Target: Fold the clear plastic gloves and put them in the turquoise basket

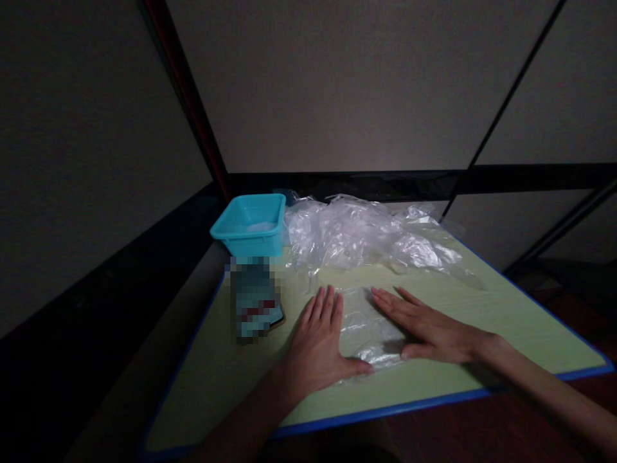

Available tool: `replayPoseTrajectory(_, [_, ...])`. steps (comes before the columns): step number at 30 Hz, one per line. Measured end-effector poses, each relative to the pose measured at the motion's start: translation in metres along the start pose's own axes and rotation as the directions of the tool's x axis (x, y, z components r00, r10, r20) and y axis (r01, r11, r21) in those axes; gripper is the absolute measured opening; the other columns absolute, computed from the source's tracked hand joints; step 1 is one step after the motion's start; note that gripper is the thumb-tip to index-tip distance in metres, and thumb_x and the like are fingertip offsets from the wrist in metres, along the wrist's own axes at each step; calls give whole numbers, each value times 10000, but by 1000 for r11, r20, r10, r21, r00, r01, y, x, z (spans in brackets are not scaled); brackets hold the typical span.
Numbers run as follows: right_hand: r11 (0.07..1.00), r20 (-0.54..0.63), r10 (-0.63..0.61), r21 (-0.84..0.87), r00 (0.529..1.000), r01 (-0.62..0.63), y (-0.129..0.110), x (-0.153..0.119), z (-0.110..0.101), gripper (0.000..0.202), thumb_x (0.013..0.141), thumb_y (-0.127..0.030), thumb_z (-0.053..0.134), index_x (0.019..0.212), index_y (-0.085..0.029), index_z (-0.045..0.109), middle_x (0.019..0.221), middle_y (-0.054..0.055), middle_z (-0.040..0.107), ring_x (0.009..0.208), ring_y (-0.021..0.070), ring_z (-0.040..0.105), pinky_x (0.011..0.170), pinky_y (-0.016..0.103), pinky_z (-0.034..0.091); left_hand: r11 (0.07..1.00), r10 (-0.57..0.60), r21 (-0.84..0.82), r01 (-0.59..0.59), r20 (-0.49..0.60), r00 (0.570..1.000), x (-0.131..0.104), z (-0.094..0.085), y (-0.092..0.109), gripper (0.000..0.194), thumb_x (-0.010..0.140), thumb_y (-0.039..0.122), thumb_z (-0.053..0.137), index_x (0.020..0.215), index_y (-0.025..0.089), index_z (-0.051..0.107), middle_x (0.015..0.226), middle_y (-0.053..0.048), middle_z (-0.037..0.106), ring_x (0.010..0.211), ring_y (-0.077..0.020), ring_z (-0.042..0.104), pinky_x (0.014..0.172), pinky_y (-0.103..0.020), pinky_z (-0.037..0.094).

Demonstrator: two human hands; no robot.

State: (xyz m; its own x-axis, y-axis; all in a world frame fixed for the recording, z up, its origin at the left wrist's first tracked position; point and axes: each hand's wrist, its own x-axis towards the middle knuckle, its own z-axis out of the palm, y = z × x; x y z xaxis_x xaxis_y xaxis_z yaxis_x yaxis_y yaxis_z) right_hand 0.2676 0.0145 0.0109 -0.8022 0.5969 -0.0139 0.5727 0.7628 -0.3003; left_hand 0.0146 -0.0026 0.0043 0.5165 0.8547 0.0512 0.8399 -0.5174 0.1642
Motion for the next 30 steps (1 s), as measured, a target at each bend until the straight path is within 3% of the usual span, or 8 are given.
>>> replayPoseTrajectory(5, [995, 19, 7, -102, 1000, -5, -11, -1, 7, 874, 839, -600, 388, 1414, -174, -114, 1490, 124, 46, 1358, 259, 75, 1082, 523, 19, 1000, 2, 22, -2, 21, 1000, 0, -1, 2, 1141, 595, 782, 496, 1384, 9, 212, 1464, -214, 92, 1349, -339, 60, 1079, -480, 173])
replayPoseTrajectory(13, [994, 36, 22, -112, 999, -17, -10, -1, 6, 879, 834, -612, 383, 1416, -169, -105, 1489, 132, 53, 1359, 255, 76, 1081, 525, 37, 996, 24, 85, -25, 9, 1000, -6, -6, -8, 979, 716, 713, 439, 1377, 18, 240, 1465, -191, 143, 1349, -315, 120, 1076, -454, 212])
replayPoseTrajectory(17, [998, 4, 10, -60, 1000, -10, -9, -1, 6, 892, 825, -627, 381, 1416, -172, -108, 1491, 132, 23, 1359, 260, 67, 1079, 526, 30, 998, 27, 59, -22, -99, 995, -17, -2, -22, 894, 755, 623, 483, 1368, 18, 241, 1445, -221, 212, 1341, -321, 157, 1053, -466, 267])
replayPoseTrajectory(20, [1000, -55, 1, 30, 998, 1, -7, -4, 1, 890, 820, -633, 381, 1424, -175, -86, 1495, 126, 19, 1359, 261, 80, 1087, 507, 72, 996, 45, -70, -60, -205, 978, -26, -1, -30, 730, 837, 413, 481, 1396, 75, 153, 1445, -195, 246, 1333, -274, 220, 1044, -436, 303])
replayPoseTrajectory(22, [998, -92, -9, 66, 996, 15, -8, -8, -4, 871, 814, -614, 425, 1436, -190, -13, 1496, 113, 89, 1355, 256, 125, 1087, 485, 149, 978, 26, -194, -81, -270, 963, -31, -2, -31, 643, 870, 270, 439, 1408, 152, 107, 1423, -141, 330, 1301, -226, 317, 1026, -404, 343])
replayPoseTrajectory(25, [999, -168, -37, 8, 985, 39, -14, -19, -11, 736, 806, -519, 537, 1407, -215, 242, 1441, 99, 308, 1308, 247, 287, 1031, 447, 320, 932, 5, -339, -130, -346, 938, -36, -5, -30, 609, 880, 159, 396, 1403, 247, 97, 1253, -45, 559, 1168, -173, 499, 959, -368, 424])
replayPoseTrajectory(28, [989, -266, -110, -129, 958, 78, -23, -31, -14, 421, 849, -353, 557, 1231, -185, 504, 1212, 94, 574, 1113, 207, 519, 885, 376, 469, 907, 41, -369, -201, -398, 916, -37, -6, -29, 575, 882, 132, 390, 1388, 268, 154, 1083, -2, 659, 1028, -153, 592, 904, -343, 467])
replayPoseTrajectory(30, [967, -299, -176, -231, 938, 108, -31, -38, -13, 246, 890, -255, 506, 1103, -160, 583, 1028, 81, 659, 953, 182, 595, 773, 336, 509, 908, 84, -340, -246, -426, 901, -37, -6, -28, 547, 884, 127, 389, 1379, 256, 195, 1034, -8, 672, 983, -155, 608, 881, -340, 478])
